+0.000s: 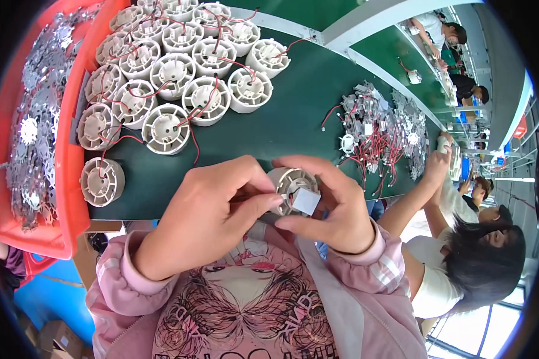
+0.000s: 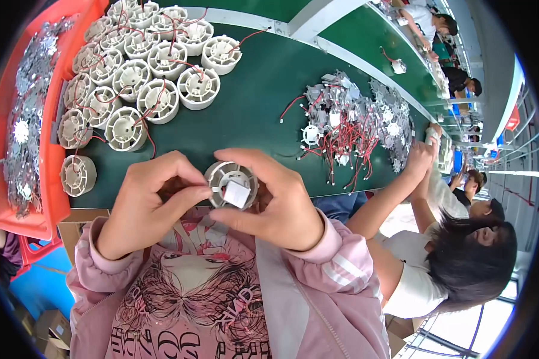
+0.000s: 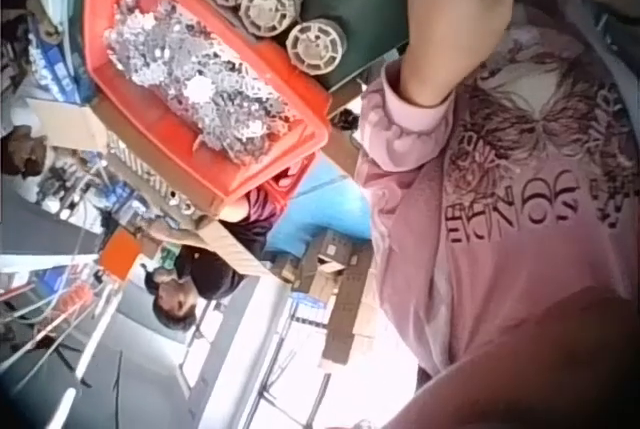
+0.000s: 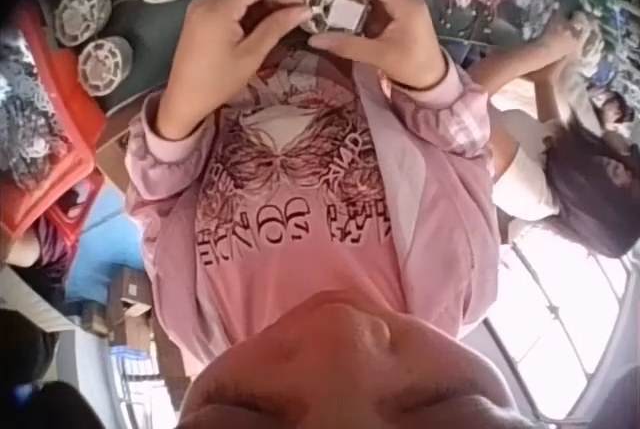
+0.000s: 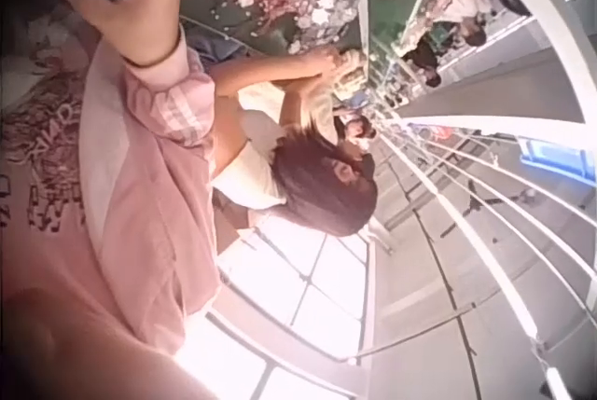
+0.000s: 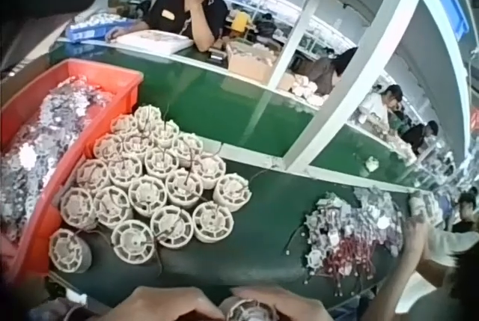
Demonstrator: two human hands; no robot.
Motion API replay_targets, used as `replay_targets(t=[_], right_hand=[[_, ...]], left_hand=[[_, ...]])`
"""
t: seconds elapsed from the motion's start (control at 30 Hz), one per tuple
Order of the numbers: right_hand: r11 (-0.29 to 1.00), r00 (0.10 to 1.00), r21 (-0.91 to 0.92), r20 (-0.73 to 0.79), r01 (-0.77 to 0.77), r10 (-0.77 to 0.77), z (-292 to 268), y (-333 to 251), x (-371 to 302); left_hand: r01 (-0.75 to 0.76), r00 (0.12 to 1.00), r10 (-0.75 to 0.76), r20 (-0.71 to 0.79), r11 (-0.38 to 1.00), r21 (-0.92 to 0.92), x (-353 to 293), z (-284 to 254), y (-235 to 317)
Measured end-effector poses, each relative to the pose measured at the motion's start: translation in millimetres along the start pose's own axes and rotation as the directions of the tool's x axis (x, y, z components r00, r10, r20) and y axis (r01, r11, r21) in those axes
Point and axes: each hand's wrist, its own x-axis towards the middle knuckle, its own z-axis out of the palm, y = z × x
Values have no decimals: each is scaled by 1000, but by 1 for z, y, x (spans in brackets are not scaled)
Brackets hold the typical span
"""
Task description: The person assembles components by fitting small electronic modules into circular plastic housings by hand and placing the assembled units onto the conveyor line.
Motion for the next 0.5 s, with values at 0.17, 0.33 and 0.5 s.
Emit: replay_targets(t=[0.17, 0.33, 0.5], right_hand=[[967, 983, -178, 27, 181, -179, 2, -21, -1], [980, 992, -151, 30, 129, -126, -10, -33, -9], [971, 980, -165, 124, 175, -156, -13, -46, -11]], left_hand=[[64, 998, -68, -15, 977, -205, 1, 6, 16], [126, 992, -129, 2, 966, -228, 1, -5, 34], [-5, 980, 19, 196, 998, -70, -2, -32, 34]])
